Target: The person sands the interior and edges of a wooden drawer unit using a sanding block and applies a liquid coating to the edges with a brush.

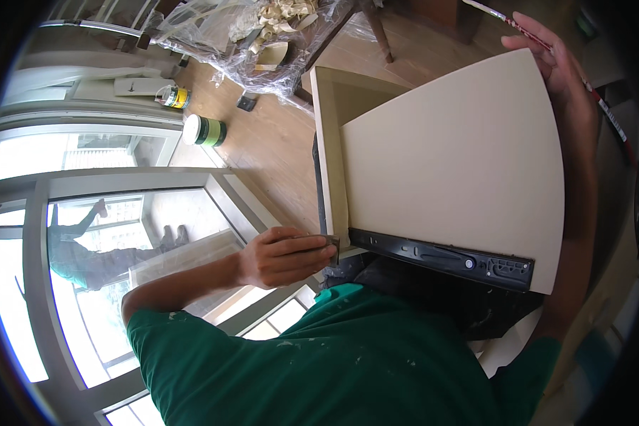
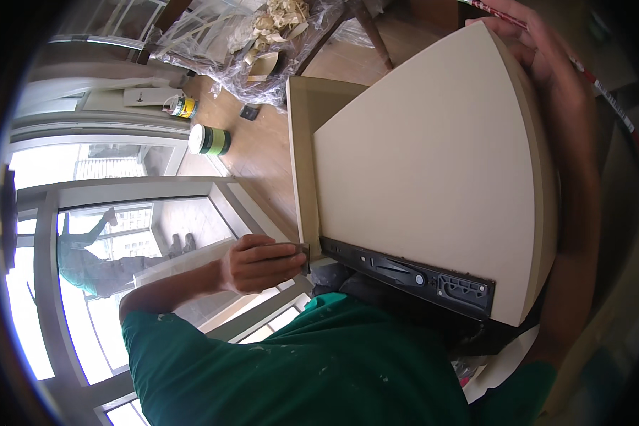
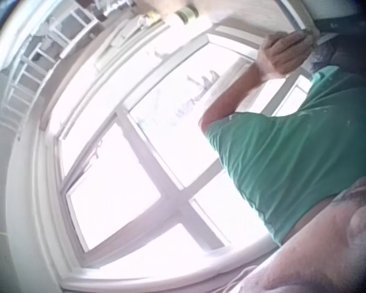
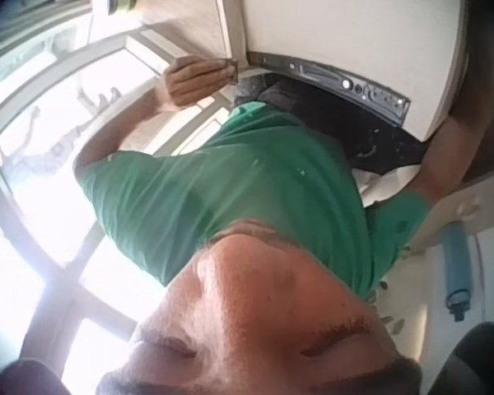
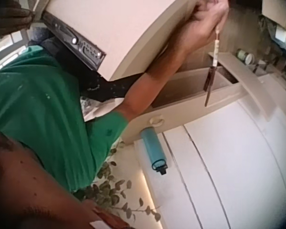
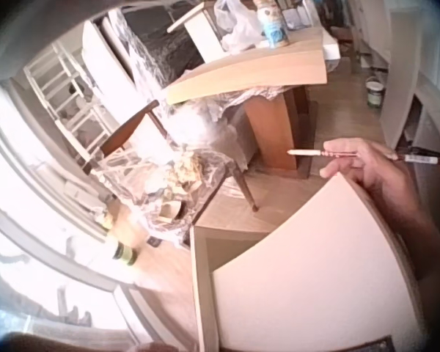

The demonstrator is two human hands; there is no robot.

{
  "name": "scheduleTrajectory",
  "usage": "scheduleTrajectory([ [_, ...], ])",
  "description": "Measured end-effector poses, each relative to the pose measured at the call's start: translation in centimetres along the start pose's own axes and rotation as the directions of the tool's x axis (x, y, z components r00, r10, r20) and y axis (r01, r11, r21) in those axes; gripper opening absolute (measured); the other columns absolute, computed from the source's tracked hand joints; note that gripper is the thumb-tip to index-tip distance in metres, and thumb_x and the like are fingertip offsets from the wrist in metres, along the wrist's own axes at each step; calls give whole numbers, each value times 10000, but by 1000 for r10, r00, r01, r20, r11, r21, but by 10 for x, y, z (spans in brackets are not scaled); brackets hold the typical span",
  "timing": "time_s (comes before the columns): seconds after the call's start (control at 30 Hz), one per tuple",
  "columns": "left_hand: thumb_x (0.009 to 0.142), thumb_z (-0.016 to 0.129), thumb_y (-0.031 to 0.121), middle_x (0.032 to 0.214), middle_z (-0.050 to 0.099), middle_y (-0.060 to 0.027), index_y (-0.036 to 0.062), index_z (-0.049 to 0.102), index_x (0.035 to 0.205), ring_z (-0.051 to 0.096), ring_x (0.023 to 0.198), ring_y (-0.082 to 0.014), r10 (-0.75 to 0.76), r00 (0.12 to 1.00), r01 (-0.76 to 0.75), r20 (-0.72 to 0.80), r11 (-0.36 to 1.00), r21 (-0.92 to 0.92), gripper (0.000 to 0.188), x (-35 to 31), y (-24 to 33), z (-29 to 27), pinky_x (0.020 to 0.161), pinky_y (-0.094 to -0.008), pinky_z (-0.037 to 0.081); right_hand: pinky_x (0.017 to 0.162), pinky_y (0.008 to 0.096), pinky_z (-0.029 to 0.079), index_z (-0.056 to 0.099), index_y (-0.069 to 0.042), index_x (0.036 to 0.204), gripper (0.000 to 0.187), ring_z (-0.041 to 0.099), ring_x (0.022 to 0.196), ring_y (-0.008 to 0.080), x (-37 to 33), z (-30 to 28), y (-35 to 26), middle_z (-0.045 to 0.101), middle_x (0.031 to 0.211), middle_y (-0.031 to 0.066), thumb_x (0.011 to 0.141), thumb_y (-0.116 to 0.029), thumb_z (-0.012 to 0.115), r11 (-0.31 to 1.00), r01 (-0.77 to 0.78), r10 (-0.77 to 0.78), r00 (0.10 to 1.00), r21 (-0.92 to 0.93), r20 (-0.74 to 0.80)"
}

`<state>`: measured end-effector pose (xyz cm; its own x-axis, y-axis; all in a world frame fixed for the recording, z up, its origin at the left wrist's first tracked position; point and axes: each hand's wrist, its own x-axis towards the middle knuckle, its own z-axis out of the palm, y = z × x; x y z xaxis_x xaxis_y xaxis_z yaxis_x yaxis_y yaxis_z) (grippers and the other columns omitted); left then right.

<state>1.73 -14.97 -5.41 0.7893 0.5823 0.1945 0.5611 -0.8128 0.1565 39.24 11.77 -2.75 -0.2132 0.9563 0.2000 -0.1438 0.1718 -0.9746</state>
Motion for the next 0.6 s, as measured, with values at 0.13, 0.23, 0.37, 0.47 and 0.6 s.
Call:
scheduleTrajectory([
  [0.13,947,713,186,1318,753,-30,104,793,1134,666,1274,-228,-55,998,54,5,997,54,220,1,-10,-17,961,-359,514,871,315,554,565,21,1418,546,692,984,195,3,2,2,690,1170,163,1122,-418,435,996,90,-90,996,1,10],
  [0.23,892,679,55,1311,753,-66,79,775,1182,673,1256,-239,-286,949,289,-132,957,2,306,10,-23,-23,934,-378,502,837,329,579,570,34,1388,539,714,948,217,1,-1,0,702,1120,185,1117,-418,458,993,121,-121,993,0,4],
  [0.37,942,631,103,1257,766,-100,52,780,1118,682,1217,-294,-238,966,243,-100,969,36,236,16,-20,-20,946,-412,527,838,320,569,573,42,1381,538,706,953,209,4,-2,8,698,1113,176,1121,-408,434,986,166,-167,985,27,42],
  [0.47,922,688,142,1273,761,-81,82,781,1139,680,1214,-275,-63,997,67,-45,994,91,244,18,-13,-11,944,-391,530,850,316,563,574,44,1379,549,700,967,203,4,1,9,697,1115,170,1123,-416,420,982,185,-184,982,-24,38],
  [0.6,950,694,150,1449,675,-26,110,729,1311,587,1390,-223,-54,984,34,171,992,122,365,23,-13,-12,1030,-359,518,860,314,561,579,46,1373,555,697,973,201,2,5,0,697,1117,166,1123,-421,413,985,154,-155,988,-74,-12],
])
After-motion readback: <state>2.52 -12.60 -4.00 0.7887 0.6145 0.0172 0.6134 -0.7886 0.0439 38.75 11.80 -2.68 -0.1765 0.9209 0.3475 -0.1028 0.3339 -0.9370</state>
